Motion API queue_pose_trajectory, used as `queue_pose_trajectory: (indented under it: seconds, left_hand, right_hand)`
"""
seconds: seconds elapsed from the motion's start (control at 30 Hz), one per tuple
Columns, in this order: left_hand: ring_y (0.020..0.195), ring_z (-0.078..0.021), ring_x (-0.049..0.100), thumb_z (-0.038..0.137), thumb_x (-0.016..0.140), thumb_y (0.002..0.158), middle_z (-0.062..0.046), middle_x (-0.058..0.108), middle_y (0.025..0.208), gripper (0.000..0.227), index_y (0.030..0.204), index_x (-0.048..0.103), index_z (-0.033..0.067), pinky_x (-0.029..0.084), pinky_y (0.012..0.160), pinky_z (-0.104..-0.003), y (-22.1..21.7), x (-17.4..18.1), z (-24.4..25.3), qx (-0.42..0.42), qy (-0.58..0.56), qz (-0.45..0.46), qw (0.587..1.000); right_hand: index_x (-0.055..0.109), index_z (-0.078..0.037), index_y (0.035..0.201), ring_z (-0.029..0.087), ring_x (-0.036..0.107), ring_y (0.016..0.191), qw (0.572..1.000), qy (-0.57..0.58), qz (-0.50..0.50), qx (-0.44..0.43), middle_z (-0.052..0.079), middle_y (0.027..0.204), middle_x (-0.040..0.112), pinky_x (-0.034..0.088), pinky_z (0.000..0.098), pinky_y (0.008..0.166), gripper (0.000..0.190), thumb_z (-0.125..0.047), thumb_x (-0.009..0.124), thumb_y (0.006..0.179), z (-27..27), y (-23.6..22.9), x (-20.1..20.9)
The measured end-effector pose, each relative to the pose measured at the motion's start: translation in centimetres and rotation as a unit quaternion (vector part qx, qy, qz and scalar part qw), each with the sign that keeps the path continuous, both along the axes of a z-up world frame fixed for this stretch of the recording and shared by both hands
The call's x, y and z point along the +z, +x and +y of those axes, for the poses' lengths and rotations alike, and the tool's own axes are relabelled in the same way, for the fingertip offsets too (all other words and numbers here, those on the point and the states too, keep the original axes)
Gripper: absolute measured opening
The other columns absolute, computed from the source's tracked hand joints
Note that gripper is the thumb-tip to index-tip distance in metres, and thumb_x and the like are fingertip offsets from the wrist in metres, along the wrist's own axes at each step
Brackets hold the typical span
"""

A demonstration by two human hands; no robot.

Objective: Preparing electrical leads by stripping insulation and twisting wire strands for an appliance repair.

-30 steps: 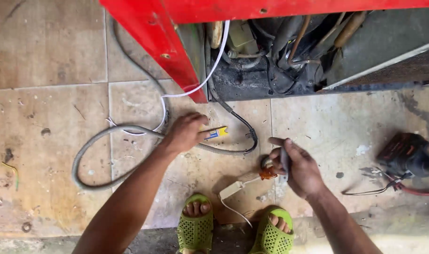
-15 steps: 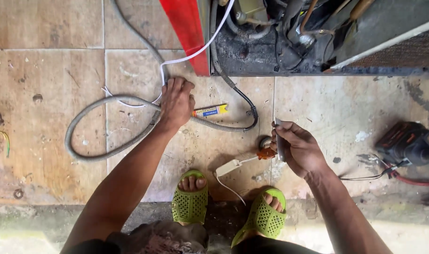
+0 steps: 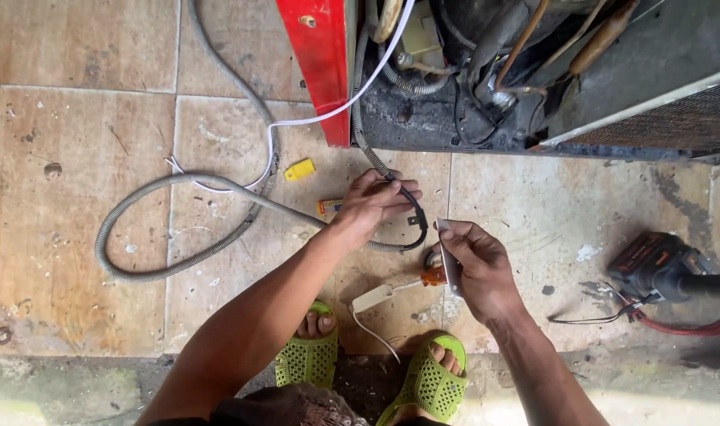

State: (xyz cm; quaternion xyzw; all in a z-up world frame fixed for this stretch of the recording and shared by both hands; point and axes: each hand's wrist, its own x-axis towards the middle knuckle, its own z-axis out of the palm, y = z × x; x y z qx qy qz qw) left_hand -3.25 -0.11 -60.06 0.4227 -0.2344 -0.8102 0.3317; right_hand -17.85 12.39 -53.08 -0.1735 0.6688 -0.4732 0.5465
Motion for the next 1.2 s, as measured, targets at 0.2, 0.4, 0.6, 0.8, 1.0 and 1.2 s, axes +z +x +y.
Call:
queue_pose_trajectory:
  seconds: [0.2, 0.4, 0.6, 0.8, 1.0, 1.2]
  left_hand:
    - [0.084, -0.0335, 0.077, 0.004, 0.063, 0.100, -0.024, 0.075, 0.098, 0.010, 0.106, 0.056, 0.0017, 0.068, 0.069, -0.042, 2.6, -3.9, 1.8, -0.082, -0.056, -0.033, 0.994]
    - [0.078, -0.0323, 0.077, 0.009, 0.066, 0.099, -0.020, 0.074, 0.093, 0.014, 0.102, 0.054, 0.0045, 0.069, 0.065, -0.040, 5.2, -0.4, 1.6, -0.078, -0.076, -0.020, 0.994]
    - [0.089, -0.0278, 0.077, 0.009, 0.055, 0.106, -0.020, 0.072, 0.100, 0.040, 0.145, 0.052, 0.0055, 0.068, 0.078, -0.047, 7.5, -0.5, 1.8, -0.110, -0.105, -0.013, 0.988]
    - [0.093, -0.0308, 0.077, 0.013, 0.049, 0.108, -0.024, 0.072, 0.107, 0.032, 0.137, 0.060, 0.0051, 0.068, 0.080, -0.050, 7.6, 3.3, 1.6, -0.115, -0.055, 0.001, 0.992]
    - [0.081, -0.0271, 0.077, 0.014, 0.055, 0.105, -0.013, 0.066, 0.092, 0.025, 0.125, 0.064, 0.0033, 0.070, 0.071, -0.044, 7.2, 3.2, 1.7, -0.097, -0.071, -0.008, 0.993]
    - [0.078, -0.0268, 0.078, 0.014, 0.055, 0.105, -0.012, 0.064, 0.088, 0.024, 0.125, 0.064, 0.0044, 0.071, 0.069, -0.043, 7.1, 1.4, 1.4, -0.083, -0.082, -0.002, 0.993]
  right_hand:
    - [0.069, 0.004, 0.109, 0.016, 0.057, 0.039, 0.991, -0.075, 0.074, 0.084, 0.017, 0.067, 0.065, 0.045, 0.0259, 0.029, 0.018, -0.009, 0.067, 0.097, -1.2, 1.7, 1.9]
    - [0.067, 0.003, 0.127, 0.019, 0.066, 0.048, 0.950, -0.128, 0.204, 0.199, 0.016, 0.072, 0.066, 0.053, 0.0306, 0.039, 0.032, -0.007, 0.063, 0.097, -1.6, 1.9, -0.1]
    - [0.069, 0.000, 0.124, 0.018, 0.057, 0.049, 0.926, -0.135, 0.282, 0.212, 0.013, 0.070, 0.070, 0.046, 0.0295, 0.043, 0.033, -0.011, 0.075, 0.094, -2.4, 3.2, 0.5]
    - [0.070, 0.006, 0.112, 0.016, 0.058, 0.040, 0.961, -0.120, 0.182, 0.172, 0.017, 0.067, 0.067, 0.049, 0.0267, 0.031, 0.023, -0.010, 0.073, 0.096, -2.0, 3.9, -0.1]
    - [0.068, 0.005, 0.103, 0.017, 0.060, 0.042, 0.939, -0.096, 0.255, 0.208, 0.016, 0.067, 0.066, 0.049, 0.0291, 0.033, 0.021, -0.015, 0.066, 0.103, -2.6, 3.4, 1.1]
    - [0.074, -0.006, 0.111, 0.019, 0.055, 0.048, 0.870, -0.114, 0.394, 0.275, 0.006, 0.058, 0.060, 0.048, 0.0332, 0.049, 0.016, -0.016, 0.070, 0.100, -2.7, 4.3, 2.8]
